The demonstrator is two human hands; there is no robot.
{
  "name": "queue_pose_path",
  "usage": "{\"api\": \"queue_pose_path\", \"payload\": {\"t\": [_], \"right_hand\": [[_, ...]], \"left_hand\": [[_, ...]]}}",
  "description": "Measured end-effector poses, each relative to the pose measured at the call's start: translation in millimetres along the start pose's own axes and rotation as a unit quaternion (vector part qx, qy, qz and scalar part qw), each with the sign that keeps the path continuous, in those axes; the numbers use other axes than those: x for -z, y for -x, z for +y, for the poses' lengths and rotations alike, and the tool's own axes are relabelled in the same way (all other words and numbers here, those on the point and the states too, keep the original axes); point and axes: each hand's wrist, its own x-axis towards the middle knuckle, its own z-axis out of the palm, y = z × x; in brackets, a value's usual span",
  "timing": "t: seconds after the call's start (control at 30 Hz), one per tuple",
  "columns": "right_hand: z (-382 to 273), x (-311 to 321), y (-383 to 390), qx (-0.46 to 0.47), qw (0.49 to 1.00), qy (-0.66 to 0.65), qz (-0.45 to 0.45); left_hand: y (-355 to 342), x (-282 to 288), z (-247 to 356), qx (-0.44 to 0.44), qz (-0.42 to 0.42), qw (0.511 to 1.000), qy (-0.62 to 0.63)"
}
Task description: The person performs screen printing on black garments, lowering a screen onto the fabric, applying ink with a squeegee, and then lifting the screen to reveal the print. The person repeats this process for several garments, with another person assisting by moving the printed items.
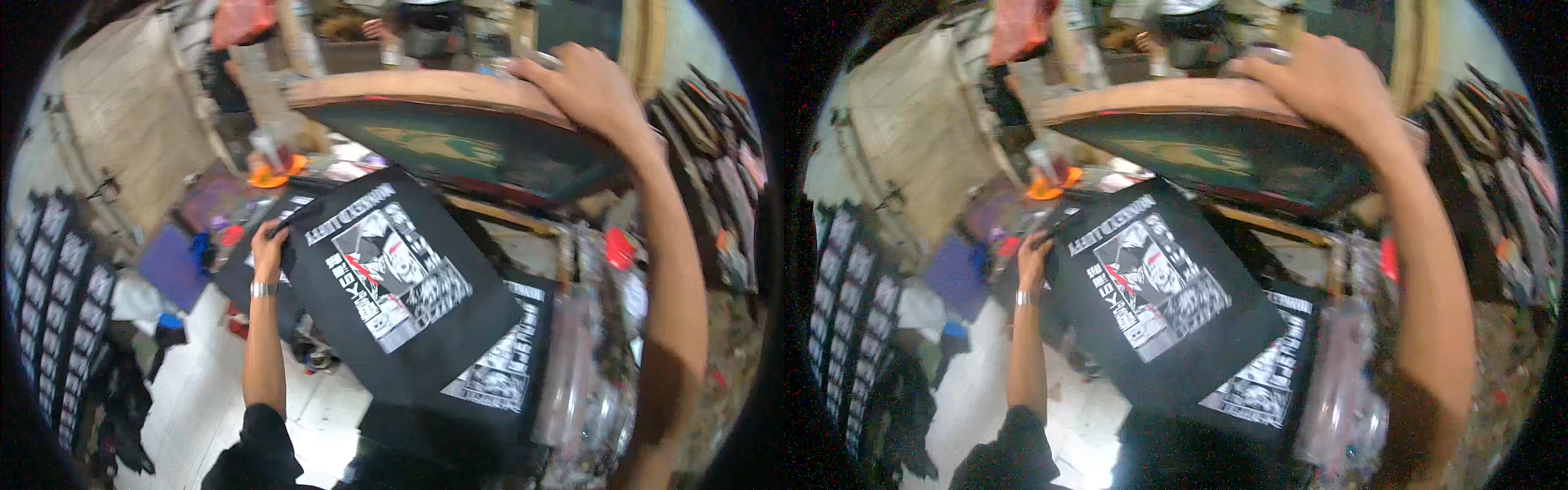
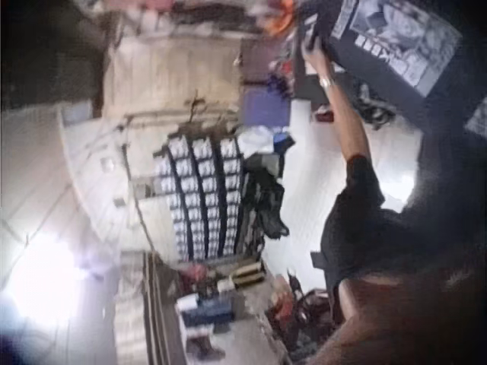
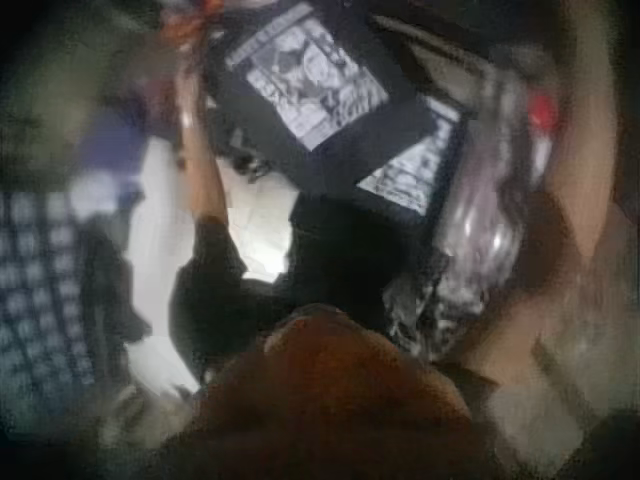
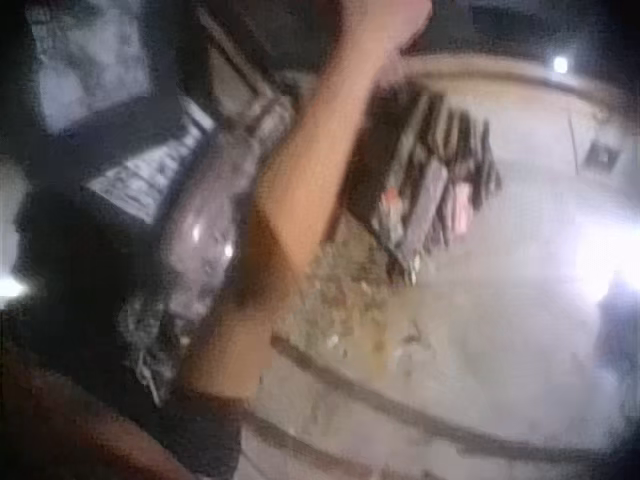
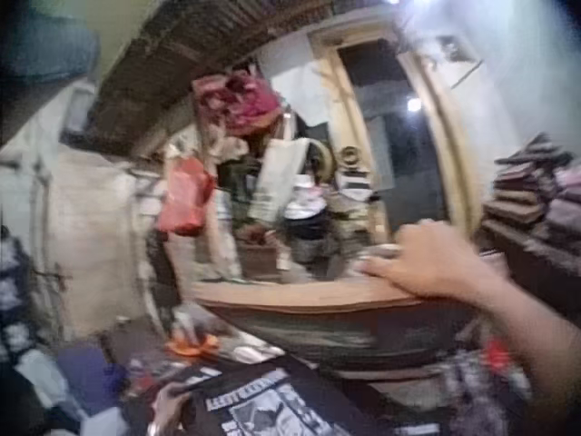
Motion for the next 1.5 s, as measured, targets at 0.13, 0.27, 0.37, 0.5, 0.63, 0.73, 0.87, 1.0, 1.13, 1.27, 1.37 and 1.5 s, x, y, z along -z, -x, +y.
{"api": "queue_pose_path", "payload": {"t": [0.13,0.27,0.37,0.5,0.63,0.73,0.87,1.0,1.13,1.27,1.37,1.5], "right_hand": [[-14,-40,10,0.07,0.99,0.07,-0.104],[8,-40,-8,0.065,0.993,0.08,-0.057],[-8,-34,-5,0.074,0.989,0.117,-0.06],[22,-47,4,0.134,0.983,0.119,-0.036],[-11,-19,-3,0.146,0.975,0.159,-0.055],[-30,-2,-1,-0.007,0.99,0.059,-0.125],[-30,11,14,-0.039,0.996,-0.05,-0.066],[-27,5,0,-0.042,0.996,-0.042,-0.068],[-42,-2,-15,-0.072,0.992,-0.026,-0.097],[-28,-17,-27,-0.039,0.994,0.011,-0.098],[-28,-12,-22,-0.007,0.994,-0.027,-0.102],[-27,-15,-23,-0.029,0.995,-0.038,-0.087]], "left_hand": [[168,122,-69,0.19,0.192,0.963,0.002],[168,188,-57,0.197,0.191,0.954,-0.119],[214,94,-28,-0.109,0.174,0.916,-0.345],[377,-109,58,-0.257,-0.572,0.777,-0.053],[474,-197,14,-0.326,-0.585,0.741,-0.038],[408,-161,46,-0.327,-0.581,0.732,-0.138],[344,-82,4,-0.279,-0.463,0.787,-0.297],[299,-82,0,-0.257,-0.533,0.722,-0.358],[297,-73,-10,-0.262,-0.548,0.699,-0.378],[298,-73,-8,-0.249,-0.548,0.707,-0.372],[298,-74,-8,-0.248,-0.552,0.707,-0.366],[297,-71,-11,-0.254,-0.551,0.701,-0.374]]}}
